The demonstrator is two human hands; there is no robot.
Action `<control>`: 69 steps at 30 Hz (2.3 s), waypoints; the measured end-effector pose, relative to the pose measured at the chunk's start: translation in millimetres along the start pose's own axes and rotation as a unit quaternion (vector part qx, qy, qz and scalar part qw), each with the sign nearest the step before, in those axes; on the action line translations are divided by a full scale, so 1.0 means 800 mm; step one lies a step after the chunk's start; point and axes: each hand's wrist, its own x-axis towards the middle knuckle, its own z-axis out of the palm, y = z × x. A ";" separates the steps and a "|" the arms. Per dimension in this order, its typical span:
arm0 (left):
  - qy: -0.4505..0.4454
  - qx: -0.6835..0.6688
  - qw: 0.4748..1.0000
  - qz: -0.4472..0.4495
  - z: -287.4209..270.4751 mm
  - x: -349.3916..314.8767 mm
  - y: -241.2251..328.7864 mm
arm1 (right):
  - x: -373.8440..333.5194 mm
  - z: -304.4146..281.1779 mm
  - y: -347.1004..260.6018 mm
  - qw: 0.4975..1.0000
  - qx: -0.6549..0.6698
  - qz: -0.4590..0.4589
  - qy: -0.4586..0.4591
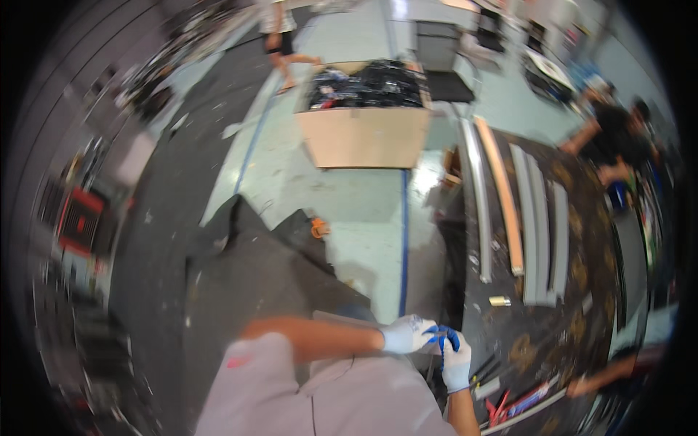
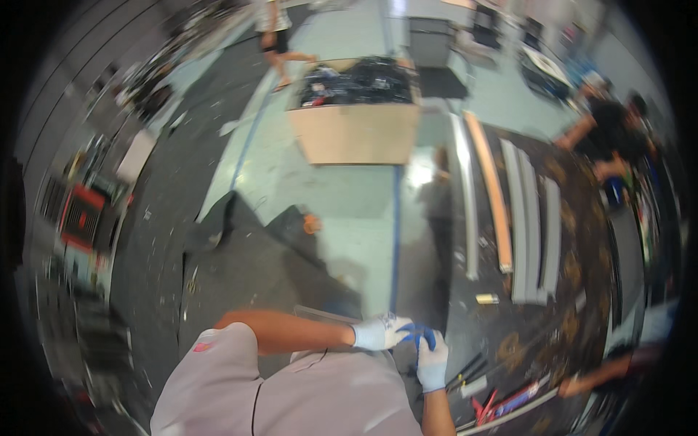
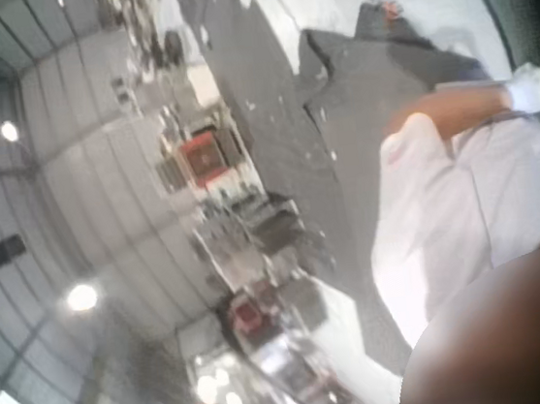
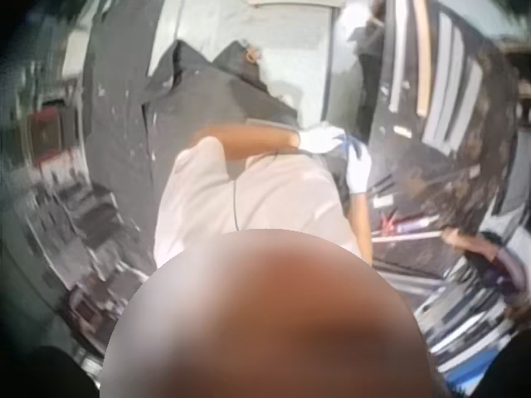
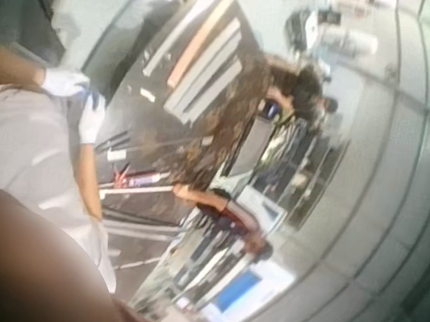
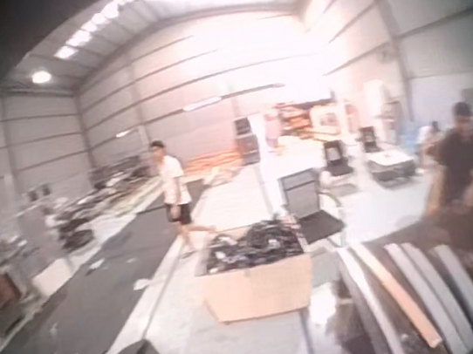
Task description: The person uses a caulking gun to apply adhesive along the edges of several metal strips laid on a workbench. They repeatedly pick up strips, apply adhesive, and place them back down while coworkers stand nearby.
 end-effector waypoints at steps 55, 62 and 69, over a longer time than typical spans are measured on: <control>0.625 -0.361 0.495 -0.484 0.032 -1.133 -0.527 | -0.432 1.376 -0.222 0.214 -0.402 -0.327 -0.828; 0.664 -0.352 0.462 -0.471 0.110 -1.239 -0.592 | -0.552 1.477 -0.175 0.162 -0.367 -0.351 -0.846; 0.681 -0.269 0.423 -0.534 0.238 -1.401 -0.627 | -0.759 1.547 -0.137 0.180 -0.306 -0.374 -0.857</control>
